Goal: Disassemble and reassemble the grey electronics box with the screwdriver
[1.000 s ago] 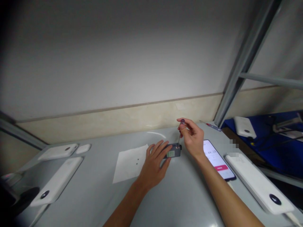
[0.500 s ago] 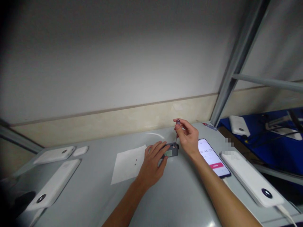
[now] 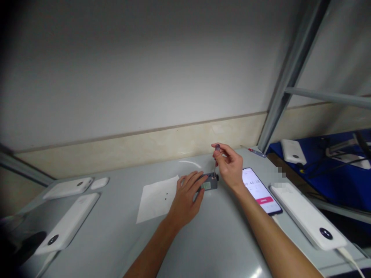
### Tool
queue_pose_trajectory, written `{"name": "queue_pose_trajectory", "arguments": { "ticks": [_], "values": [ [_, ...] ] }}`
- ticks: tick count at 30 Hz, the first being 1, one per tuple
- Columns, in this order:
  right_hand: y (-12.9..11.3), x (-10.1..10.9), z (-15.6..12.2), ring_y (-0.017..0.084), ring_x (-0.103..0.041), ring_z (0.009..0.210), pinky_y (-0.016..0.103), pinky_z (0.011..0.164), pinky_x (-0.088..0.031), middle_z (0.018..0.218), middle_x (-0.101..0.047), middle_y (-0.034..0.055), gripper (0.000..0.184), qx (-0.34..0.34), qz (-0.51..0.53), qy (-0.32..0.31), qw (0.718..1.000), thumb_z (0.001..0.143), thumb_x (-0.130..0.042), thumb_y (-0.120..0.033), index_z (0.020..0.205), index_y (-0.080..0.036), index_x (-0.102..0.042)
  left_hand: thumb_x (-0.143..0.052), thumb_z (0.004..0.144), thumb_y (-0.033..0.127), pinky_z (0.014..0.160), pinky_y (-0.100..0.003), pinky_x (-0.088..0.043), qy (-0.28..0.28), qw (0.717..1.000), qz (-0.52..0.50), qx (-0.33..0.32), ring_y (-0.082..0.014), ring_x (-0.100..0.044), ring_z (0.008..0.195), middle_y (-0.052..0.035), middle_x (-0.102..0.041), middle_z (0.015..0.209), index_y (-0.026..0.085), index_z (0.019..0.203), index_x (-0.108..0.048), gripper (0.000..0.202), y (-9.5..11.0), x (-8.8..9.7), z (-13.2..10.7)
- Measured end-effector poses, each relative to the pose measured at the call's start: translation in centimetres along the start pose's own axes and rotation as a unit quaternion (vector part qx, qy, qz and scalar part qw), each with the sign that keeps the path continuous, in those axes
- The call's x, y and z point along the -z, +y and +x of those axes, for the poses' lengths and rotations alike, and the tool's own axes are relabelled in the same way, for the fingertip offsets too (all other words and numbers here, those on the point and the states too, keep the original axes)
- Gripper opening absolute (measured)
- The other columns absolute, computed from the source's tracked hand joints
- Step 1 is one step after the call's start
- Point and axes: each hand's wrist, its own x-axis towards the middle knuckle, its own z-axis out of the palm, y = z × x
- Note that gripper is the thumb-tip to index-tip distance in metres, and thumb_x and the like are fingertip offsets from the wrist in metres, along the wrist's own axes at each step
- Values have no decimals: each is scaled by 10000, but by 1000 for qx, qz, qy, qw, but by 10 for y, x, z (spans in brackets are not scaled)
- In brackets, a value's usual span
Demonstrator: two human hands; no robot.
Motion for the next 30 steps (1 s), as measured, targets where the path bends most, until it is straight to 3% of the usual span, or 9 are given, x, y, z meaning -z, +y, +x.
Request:
{"name": "queue_pose_trajectory", "arguments": {
  "ticks": [7,10,13,17,19,22,24,27,30],
  "values": [
    [-1,3,4,156,-609,738,273,597,-519,853,-630,7,313,17,-21,-58,998,928,-688,-378,1205,-231,-693,-452,1046,196,1150,-491,-353,-2,1000,-1,0,-236,-496,1392,-73,-592,1479,261,1425,-535,394,0,-1,1],
    [-8,6,7,173,-637,811,306,701,-539,892,-660,21,240,18,-3,-84,996,903,-725,-371,1097,-234,-693,-446,1054,200,1132,-471,-362,3,1000,9,1,-228,-514,1365,-68,-605,1462,265,1421,-537,384,-1,-2,1],
    [-16,6,8,189,-661,809,344,744,-551,903,-689,32,237,-23,82,-122,989,866,-767,-398,976,-241,-626,-437,1054,180,1105,-456,-381,1,1000,24,0,-223,-524,1344,-61,-611,1454,276,1424,-534,394,-2,-4,2],
    [-22,0,8,128,-458,527,267,523,-411,665,-527,-45,311,-121,181,-172,961,854,-754,-480,921,-261,-543,-439,1046,159,1101,-459,-392,4,1000,23,4,-228,-533,1317,-57,-619,1441,281,1432,-532,416,-2,-8,1],
    [-24,-3,8,131,-360,514,264,482,-330,636,-421,-47,335,-145,202,-160,955,883,-677,-564,883,-264,-529,-450,1041,163,1100,-459,-405,11,1000,19,6,-232,-538,1303,-57,-626,1428,283,1433,-537,420,-2,-10,1],
    [-28,-4,8,139,-290,512,277,464,-301,638,-348,-37,399,-168,203,-135,955,903,-584,-637,798,-266,-484,-460,1031,162,1086,-451,-426,21,1000,13,7,-233,-546,1281,-54,-632,1417,287,1420,-550,418,-3,-11,1],
    [-31,-4,9,138,-335,522,278,470,-335,665,-395,-25,412,-178,205,-130,954,861,-655,-616,769,-260,-470,-465,1029,163,1085,-451,-423,27,1000,8,9,-231,-549,1272,-49,-632,1419,287,1402,-558,404,-2,-12,0],
    [-33,-3,9,174,-523,642,307,558,-458,764,-525,10,425,-176,222,-123,951,773,-775,-583,768,-249,-512,-475,1024,158,1092,-474,-392,33,999,7,18,-231,-555,1276,-41,-636,1417,289,1367,-569,380,1,-13,-1],
    [-31,-5,7,187,-572,697,328,633,-493,775,-577,18,421,-171,229,-113,952,752,-810,-588,784,-241,-575,-486,999,125,1118,-523,-337,56,998,19,38,-241,-552,1305,-38,-645,1404,290,1344,-568,390,7,-15,-1]
  ]
}}
